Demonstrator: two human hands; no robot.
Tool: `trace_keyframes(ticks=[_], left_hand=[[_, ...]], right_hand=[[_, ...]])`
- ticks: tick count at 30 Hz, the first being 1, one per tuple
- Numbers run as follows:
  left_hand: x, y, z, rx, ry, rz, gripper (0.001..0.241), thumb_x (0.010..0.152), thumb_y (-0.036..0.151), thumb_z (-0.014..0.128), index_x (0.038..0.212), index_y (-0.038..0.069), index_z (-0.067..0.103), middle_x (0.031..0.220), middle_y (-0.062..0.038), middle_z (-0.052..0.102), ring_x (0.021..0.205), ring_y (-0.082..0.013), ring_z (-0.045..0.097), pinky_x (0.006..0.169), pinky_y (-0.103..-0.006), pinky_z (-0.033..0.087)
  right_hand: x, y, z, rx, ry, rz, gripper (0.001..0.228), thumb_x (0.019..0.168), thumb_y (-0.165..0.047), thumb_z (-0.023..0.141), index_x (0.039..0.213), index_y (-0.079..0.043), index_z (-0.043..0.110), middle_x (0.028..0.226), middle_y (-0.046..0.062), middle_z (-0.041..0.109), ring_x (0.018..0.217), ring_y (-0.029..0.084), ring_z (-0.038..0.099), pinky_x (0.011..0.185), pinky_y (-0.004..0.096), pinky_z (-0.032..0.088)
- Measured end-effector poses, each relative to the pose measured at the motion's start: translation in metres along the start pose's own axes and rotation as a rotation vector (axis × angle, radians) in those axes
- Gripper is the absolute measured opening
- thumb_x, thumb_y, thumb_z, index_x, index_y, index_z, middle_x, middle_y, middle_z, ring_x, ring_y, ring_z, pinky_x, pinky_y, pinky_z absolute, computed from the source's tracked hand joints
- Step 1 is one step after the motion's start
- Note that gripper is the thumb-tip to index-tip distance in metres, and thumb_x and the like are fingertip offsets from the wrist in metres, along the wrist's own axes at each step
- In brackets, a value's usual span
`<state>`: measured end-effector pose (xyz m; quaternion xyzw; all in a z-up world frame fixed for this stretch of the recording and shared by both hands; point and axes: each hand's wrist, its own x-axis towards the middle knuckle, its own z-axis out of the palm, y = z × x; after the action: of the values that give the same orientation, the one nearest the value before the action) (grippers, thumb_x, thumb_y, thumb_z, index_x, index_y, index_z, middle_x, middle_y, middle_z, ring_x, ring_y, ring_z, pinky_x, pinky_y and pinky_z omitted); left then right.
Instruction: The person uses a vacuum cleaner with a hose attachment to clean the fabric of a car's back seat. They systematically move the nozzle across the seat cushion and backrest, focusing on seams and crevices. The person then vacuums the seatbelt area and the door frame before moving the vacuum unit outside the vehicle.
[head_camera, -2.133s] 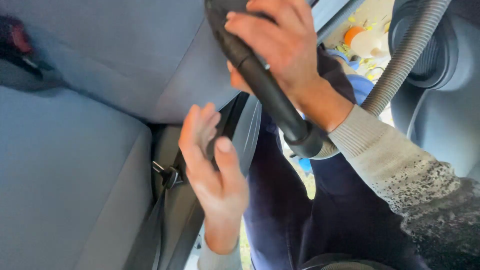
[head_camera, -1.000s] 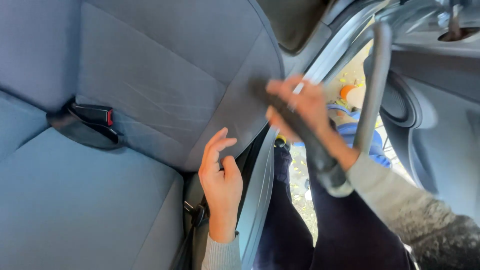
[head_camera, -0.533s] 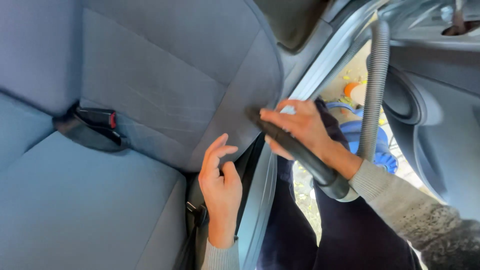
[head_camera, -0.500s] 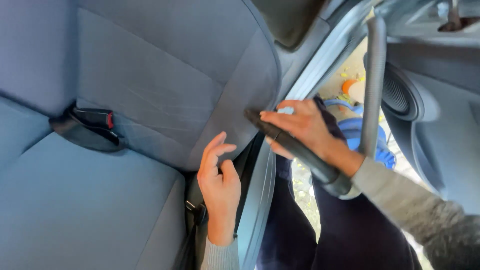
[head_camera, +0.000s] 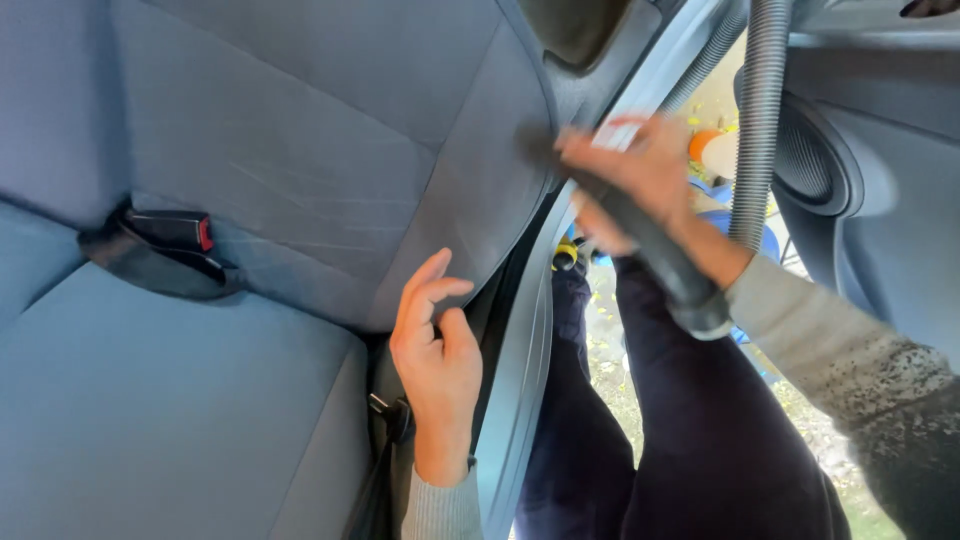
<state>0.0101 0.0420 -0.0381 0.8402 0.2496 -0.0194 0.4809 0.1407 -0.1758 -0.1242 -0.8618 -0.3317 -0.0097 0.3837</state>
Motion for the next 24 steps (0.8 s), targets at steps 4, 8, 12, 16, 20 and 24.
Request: trace_keyframes(ticks=[4, 8, 12, 16, 20, 24], left_hand=[[-0.002, 0.001, -0.005, 0.005, 0.005, -0.208, 0.028, 0.084, -0.01, 0.048, 0.094, 0.004, 0.069, 0.132, -0.011, 0.073, 0.077, -0.0142, 0.067, 0.06, -0.0264, 0.046], [0.0, 0.0, -0.003, -0.009, 0.006, -0.097, 0.028, 0.084, -0.012, 0.047, 0.095, 0.002, 0.068, 0.132, -0.013, 0.07, 0.093, -0.0158, 0.066, 0.073, -0.0271, 0.048], [-0.002, -0.001, -0.002, -0.023, -0.014, -0.163, 0.028, 0.085, -0.012, 0.047, 0.093, 0.004, 0.069, 0.133, -0.011, 0.072, 0.077, -0.0108, 0.063, 0.061, -0.0242, 0.044], [-0.003, 0.001, -0.008, -0.041, -0.004, -0.114, 0.027, 0.087, -0.012, 0.047, 0.095, 0.004, 0.068, 0.135, -0.012, 0.07, 0.089, -0.0114, 0.067, 0.067, -0.0239, 0.046], [-0.002, -0.004, -0.009, -0.045, -0.022, -0.171, 0.026, 0.087, -0.012, 0.047, 0.092, 0.003, 0.068, 0.133, -0.012, 0.072, 0.086, -0.0141, 0.067, 0.066, -0.024, 0.047], [-0.003, -0.01, -0.009, -0.035, -0.024, -0.143, 0.025, 0.088, -0.012, 0.047, 0.092, 0.003, 0.067, 0.133, -0.014, 0.07, 0.112, -0.0206, 0.071, 0.083, -0.0259, 0.053]], right_hand=[[-0.034, 0.008, 0.023, 0.01, 0.098, 0.156, 0.053, 0.072, -0.022, 0.077, 0.122, -0.005, 0.072, 0.115, 0.011, 0.072, 0.106, 0.033, 0.06, 0.095, 0.041, 0.046], [-0.058, -0.015, 0.034, 0.223, -0.091, 0.123, 0.043, 0.083, -0.02, 0.077, 0.124, -0.009, 0.072, 0.129, 0.01, 0.072, 0.108, 0.025, 0.065, 0.093, 0.037, 0.048], [-0.037, -0.005, 0.025, 0.055, -0.103, -0.139, 0.034, 0.073, -0.021, 0.078, 0.105, -0.01, 0.073, 0.12, 0.009, 0.074, 0.102, 0.029, 0.063, 0.086, 0.043, 0.046], [-0.046, 0.002, 0.037, 0.149, 0.146, 0.044, 0.042, 0.085, -0.02, 0.077, 0.122, -0.003, 0.068, 0.128, 0.01, 0.072, 0.117, 0.031, 0.061, 0.097, 0.041, 0.051], [-0.064, -0.02, 0.043, 0.205, 0.019, -0.055, 0.033, 0.08, -0.022, 0.077, 0.11, -0.012, 0.072, 0.113, 0.009, 0.076, 0.102, 0.026, 0.07, 0.09, 0.04, 0.051], [-0.093, 0.033, 0.065, 0.6, -0.042, 0.271, 0.023, 0.099, -0.008, 0.07, 0.122, -0.011, 0.069, 0.127, 0.012, 0.072, 0.112, 0.022, 0.074, 0.106, 0.033, 0.056]])
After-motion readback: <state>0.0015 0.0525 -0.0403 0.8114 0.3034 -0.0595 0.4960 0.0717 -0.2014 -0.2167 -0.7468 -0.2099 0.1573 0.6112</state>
